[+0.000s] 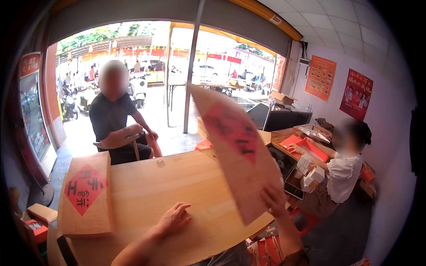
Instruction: The person assembles cardboard gift boxes by folding the sides and lid, then placing the lid onto the box base.
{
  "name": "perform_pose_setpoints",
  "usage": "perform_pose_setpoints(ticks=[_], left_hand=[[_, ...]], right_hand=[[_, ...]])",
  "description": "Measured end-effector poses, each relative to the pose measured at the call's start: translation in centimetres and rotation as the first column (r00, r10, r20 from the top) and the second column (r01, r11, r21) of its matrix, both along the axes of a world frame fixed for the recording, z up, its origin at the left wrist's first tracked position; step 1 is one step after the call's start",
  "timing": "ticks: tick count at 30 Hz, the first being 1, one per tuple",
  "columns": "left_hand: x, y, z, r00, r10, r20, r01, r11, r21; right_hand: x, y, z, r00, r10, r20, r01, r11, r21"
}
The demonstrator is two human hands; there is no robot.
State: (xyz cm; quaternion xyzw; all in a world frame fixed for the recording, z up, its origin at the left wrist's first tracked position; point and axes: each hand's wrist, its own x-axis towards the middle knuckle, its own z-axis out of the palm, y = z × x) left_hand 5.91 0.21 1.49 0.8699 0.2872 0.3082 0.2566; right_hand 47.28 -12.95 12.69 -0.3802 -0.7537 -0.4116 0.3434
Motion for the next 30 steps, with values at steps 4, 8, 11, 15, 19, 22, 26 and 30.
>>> perform_pose_setpoints(ticks=[4, 8, 11, 15, 19, 22, 26, 30], left_hand=[[-0.1, 0.6, -0.7, 0.992, -0.024, -0.126, 0.039, 0.992, 0.117], [0.2, 2.0, -5.5, 0.989, -0.080, -0.127, 0.105, 0.975, 0.198], [0.6, 1.3, -5.3, 0.978, -0.151, -0.147, 0.164, 0.983, 0.082], [0.6, 0.7, -5.2, 0.956, -0.245, -0.162, 0.244, 0.969, -0.026], [-1.1, 0.2, -5.8, 0.958, -0.253, -0.136, 0.233, 0.961, -0.147], [-1.6, 0.2, -5.8, 0.974, -0.218, -0.064, 0.192, 0.941, -0.278], [-1.0, -0.2, -5.0, 0.999, -0.005, 0.035, 0.024, 0.822, -0.569], [1.3, -2.0, -2.2, 0.973, 0.037, 0.229, 0.135, 0.715, -0.686]], right_hand=[[-4.7, 3.0, -0.8, 0.979, 0.204, 0.016, -0.201, 0.975, -0.096], [-5.1, 9.1, -4.5, 0.977, 0.113, -0.179, -0.159, 0.950, -0.269], [-2.4, 14.8, -8.6, 0.951, 0.011, -0.310, -0.172, 0.850, -0.497], [3.1, 19.4, -14.3, 0.936, -0.200, -0.290, -0.006, 0.814, -0.580], [1.8, 17.7, -13.8, 0.696, -0.667, -0.266, 0.352, 0.640, -0.683], [3.3, 17.9, -14.9, 0.583, -0.778, -0.233, 0.441, 0.544, -0.714], [3.6, 17.2, -14.0, 0.558, -0.785, -0.270, 0.428, 0.550, -0.717], [5.7, 17.4, -15.1, 0.603, -0.728, -0.327, 0.427, 0.640, -0.638]])
